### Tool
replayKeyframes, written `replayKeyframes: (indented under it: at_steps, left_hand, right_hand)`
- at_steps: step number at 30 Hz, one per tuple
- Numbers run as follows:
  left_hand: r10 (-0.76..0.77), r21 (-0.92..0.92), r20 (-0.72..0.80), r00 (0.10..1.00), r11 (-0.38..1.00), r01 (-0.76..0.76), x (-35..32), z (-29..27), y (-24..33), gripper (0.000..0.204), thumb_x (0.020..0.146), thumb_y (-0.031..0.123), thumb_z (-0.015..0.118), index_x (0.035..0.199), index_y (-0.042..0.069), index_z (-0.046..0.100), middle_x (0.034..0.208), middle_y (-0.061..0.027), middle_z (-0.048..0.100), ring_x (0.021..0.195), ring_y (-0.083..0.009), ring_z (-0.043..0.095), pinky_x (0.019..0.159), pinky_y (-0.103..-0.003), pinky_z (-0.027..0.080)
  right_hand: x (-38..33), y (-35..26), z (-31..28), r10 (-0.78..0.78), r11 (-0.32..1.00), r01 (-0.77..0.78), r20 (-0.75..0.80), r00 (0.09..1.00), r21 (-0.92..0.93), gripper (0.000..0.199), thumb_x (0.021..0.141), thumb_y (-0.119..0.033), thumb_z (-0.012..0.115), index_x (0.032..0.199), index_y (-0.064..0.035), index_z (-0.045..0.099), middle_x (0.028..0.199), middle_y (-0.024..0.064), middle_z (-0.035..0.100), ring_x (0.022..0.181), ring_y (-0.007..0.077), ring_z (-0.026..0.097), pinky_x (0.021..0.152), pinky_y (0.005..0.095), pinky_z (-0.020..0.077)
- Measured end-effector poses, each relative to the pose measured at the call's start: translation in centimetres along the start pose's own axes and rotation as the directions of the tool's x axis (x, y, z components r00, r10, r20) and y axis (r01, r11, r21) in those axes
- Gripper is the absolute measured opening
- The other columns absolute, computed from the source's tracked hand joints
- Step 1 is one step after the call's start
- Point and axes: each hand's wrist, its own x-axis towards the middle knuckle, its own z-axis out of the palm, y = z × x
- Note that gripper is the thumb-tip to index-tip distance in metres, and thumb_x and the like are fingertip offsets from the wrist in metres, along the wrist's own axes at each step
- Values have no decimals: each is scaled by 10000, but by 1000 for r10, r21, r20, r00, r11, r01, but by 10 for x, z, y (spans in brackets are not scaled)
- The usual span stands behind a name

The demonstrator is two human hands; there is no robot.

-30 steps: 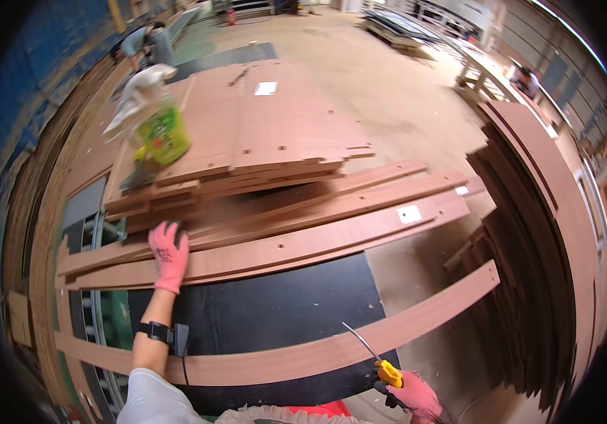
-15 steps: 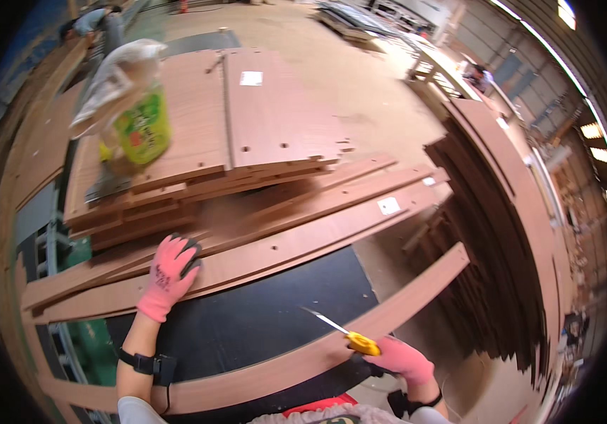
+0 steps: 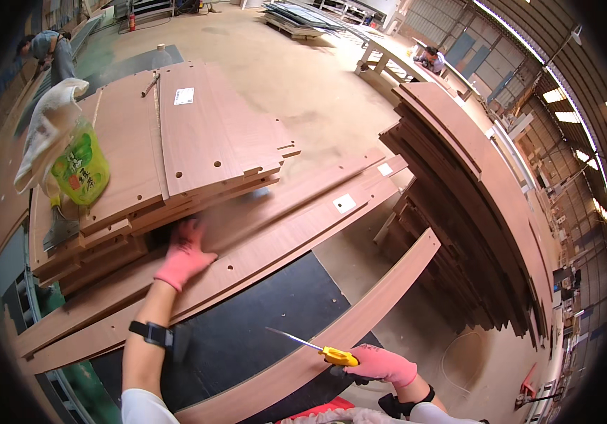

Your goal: Using a hand scraper to clean or smooth the surface of wooden furniture boards.

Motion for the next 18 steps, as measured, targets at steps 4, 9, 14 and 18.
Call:
replayKeyframes:
  at_steps: [4, 9, 14, 18]
  left_hand:
    - [46, 24, -92, 995, 999, -44, -8, 12, -2, 756, 728, 411, 636, 1349, 77, 364, 1314, -187, 407, 1228, -346, 368, 1037, -421, 294]
    - [44, -61, -112, 993, 997, -51, -12, 16, 1, 668, 786, 423, 574, 1328, 78, 394, 1316, -166, 409, 1238, -365, 339, 1061, -458, 234]
    - [107, 23, -444, 890, 994, -108, -97, 20, 16, 734, 743, 518, 603, 1286, 54, 436, 1318, -229, 366, 1264, -384, 285, 1081, -533, 140]
    - [-242, 146, -239, 941, 949, 281, -212, 15, -35, 823, 645, 513, 694, 1270, 39, 442, 1308, -253, 337, 1253, -427, 270, 1073, -572, 119]
  right_hand:
    - [8, -2, 5, 19, 1000, -19, 33, 999, 7, 373, 828, -264, 562, 1113, -25, 573, 927, 170, 607, 906, 303, 565, 817, 357, 423]
    - [4, -8, 1, -15, 1000, 14, -48, 999, -21, 416, 814, -225, 583, 1177, -28, 535, 935, 179, 623, 917, 319, 573, 832, 354, 427]
    - [13, 11, 9, 67, 993, -68, 15, 998, 98, 396, 789, -217, 607, 1139, -39, 562, 967, 176, 631, 919, 306, 590, 828, 348, 431]
    - [20, 20, 14, 106, 970, -103, -5, 994, 222, 339, 768, -130, 589, 1086, -15, 604, 702, 42, 595, 595, 108, 563, 578, 260, 446]
